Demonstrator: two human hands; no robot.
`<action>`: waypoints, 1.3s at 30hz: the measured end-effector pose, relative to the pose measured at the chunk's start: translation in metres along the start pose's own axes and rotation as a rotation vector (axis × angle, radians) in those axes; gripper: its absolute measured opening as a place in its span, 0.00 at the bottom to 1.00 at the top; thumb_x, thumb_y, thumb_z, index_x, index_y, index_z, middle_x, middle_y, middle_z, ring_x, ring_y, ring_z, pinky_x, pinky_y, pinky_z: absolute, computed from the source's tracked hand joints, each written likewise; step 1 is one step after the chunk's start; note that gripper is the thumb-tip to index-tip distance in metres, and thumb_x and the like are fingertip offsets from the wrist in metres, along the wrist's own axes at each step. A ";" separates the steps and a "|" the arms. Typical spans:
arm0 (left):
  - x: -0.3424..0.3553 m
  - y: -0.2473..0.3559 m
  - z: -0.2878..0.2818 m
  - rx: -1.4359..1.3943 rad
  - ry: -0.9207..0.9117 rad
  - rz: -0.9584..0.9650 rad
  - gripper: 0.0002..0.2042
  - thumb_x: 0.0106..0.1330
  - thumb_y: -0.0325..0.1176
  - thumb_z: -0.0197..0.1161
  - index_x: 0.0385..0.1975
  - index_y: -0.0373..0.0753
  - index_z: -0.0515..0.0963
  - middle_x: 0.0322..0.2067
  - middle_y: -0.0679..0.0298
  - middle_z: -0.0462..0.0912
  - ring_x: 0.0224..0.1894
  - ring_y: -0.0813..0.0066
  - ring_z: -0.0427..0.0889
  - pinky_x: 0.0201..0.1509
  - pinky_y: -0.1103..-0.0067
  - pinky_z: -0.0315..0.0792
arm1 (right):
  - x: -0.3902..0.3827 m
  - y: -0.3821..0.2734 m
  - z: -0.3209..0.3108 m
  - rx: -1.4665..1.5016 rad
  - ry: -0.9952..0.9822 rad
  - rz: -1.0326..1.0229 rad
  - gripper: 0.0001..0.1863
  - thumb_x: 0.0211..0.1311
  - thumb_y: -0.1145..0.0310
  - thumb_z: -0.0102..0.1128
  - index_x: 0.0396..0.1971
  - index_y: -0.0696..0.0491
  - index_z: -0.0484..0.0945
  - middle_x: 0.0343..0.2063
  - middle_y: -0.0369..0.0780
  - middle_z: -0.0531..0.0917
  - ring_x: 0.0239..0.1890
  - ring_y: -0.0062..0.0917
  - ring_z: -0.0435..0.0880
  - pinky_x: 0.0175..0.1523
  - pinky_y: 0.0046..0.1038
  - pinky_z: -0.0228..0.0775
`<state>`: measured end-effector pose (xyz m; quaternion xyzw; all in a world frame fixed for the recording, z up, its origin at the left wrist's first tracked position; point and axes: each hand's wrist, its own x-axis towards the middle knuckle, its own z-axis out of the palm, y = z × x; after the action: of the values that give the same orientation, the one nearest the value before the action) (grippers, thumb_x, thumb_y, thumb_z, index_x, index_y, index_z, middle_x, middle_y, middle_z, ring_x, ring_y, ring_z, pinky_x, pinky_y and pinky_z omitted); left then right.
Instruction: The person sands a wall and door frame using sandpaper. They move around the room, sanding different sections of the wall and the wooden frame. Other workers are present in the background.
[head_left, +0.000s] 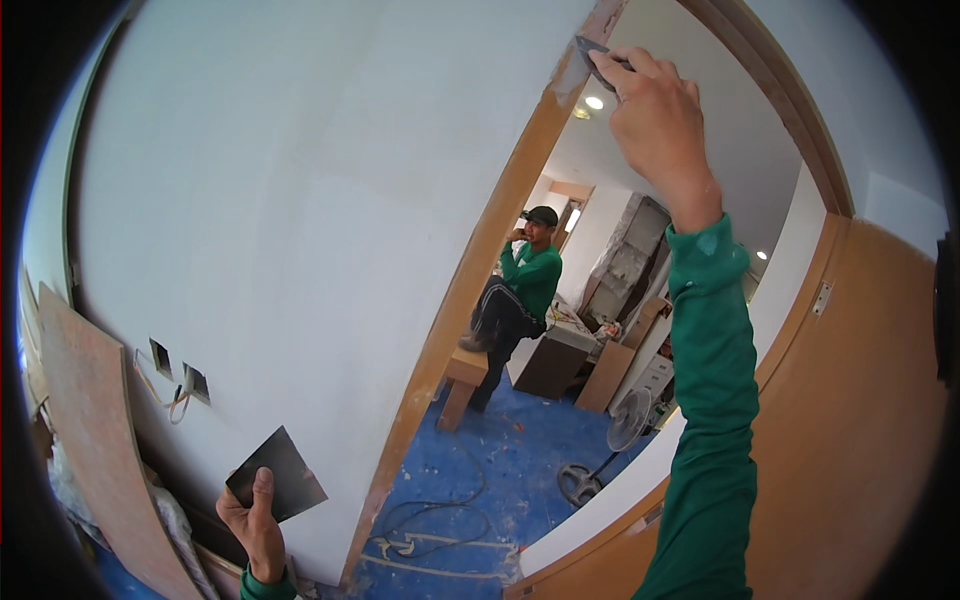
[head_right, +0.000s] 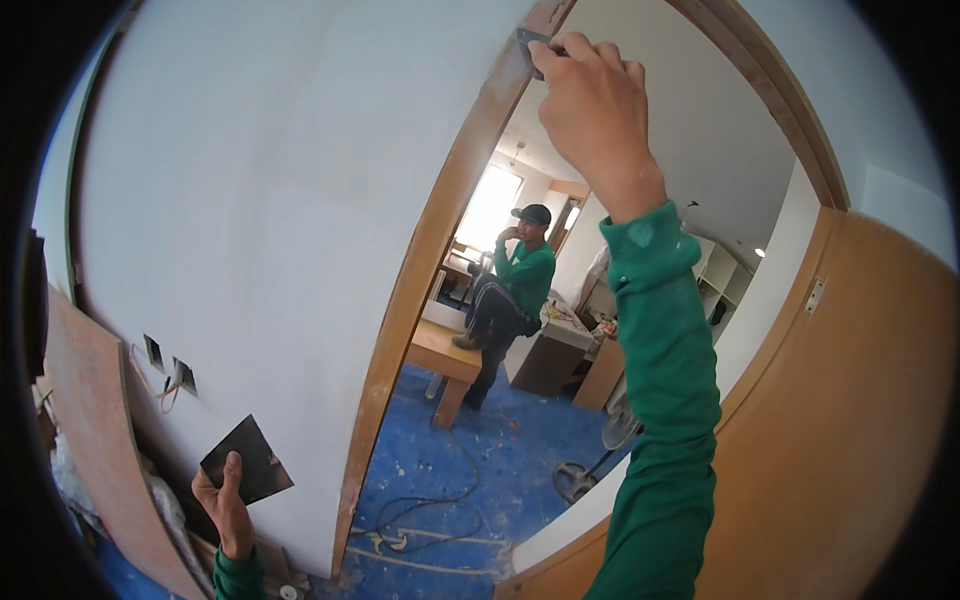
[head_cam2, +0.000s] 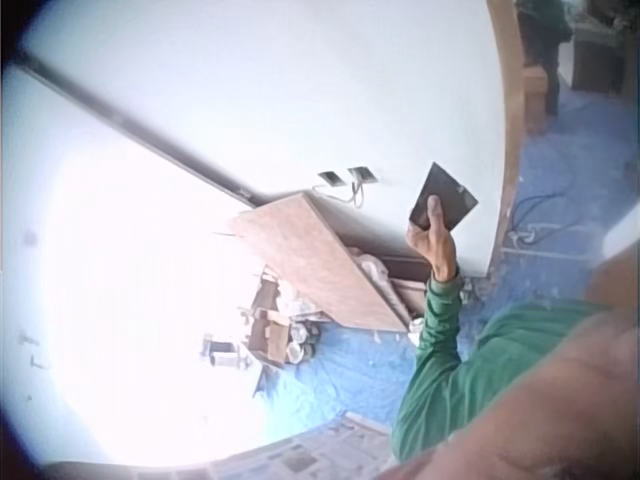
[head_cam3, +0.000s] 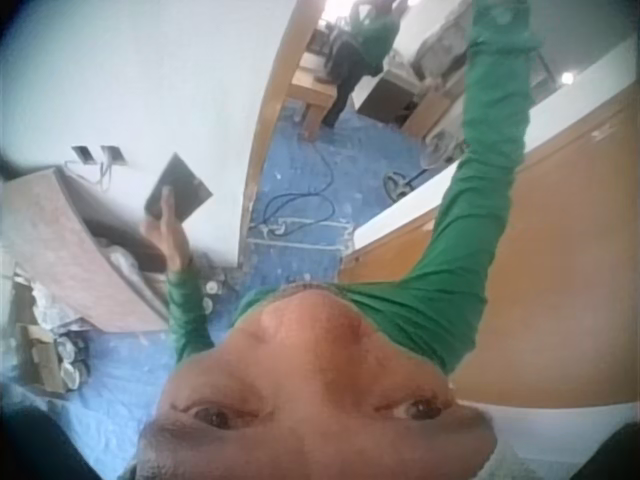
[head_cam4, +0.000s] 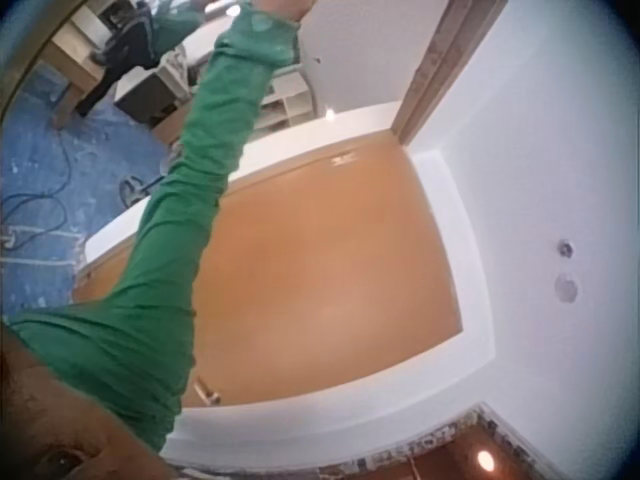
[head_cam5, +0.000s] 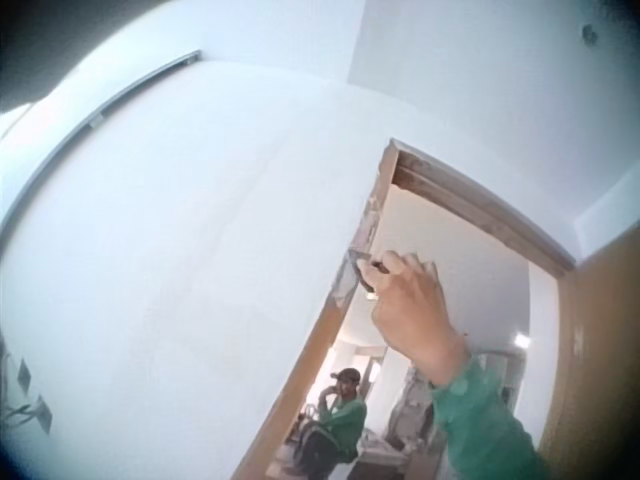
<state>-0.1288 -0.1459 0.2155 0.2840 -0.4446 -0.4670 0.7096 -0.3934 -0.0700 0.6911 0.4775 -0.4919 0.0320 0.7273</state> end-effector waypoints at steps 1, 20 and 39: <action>0.000 -0.001 -0.001 -0.009 0.001 0.009 0.13 0.69 0.33 0.66 0.23 0.36 0.75 0.19 0.76 0.70 0.24 0.87 0.60 0.28 0.82 0.53 | -0.003 -0.003 0.000 -0.004 0.007 -0.002 0.26 0.59 0.79 0.50 0.57 0.45 0.81 0.51 0.35 0.81 0.51 0.34 0.77 0.56 0.38 0.65; -0.018 0.011 -0.008 -0.017 0.034 0.016 0.10 0.69 0.31 0.66 0.25 0.35 0.77 0.21 0.76 0.72 0.25 0.87 0.62 0.29 0.83 0.55 | 0.034 0.047 -0.021 0.299 0.093 0.124 0.22 0.58 0.74 0.53 0.53 0.46 0.82 0.47 0.42 0.84 0.48 0.40 0.81 0.55 0.41 0.70; -0.007 -0.004 -0.006 -0.067 0.030 -0.078 0.06 0.69 0.30 0.65 0.31 0.37 0.79 0.26 0.73 0.79 0.27 0.87 0.71 0.33 0.86 0.65 | 0.071 0.035 -0.009 0.035 -0.057 0.009 0.20 0.63 0.74 0.50 0.53 0.53 0.81 0.44 0.53 0.82 0.50 0.52 0.79 0.60 0.50 0.67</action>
<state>-0.1268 -0.1416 0.2070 0.2842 -0.4067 -0.5048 0.7064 -0.3686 -0.0743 0.7666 0.4885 -0.5141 0.0302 0.7043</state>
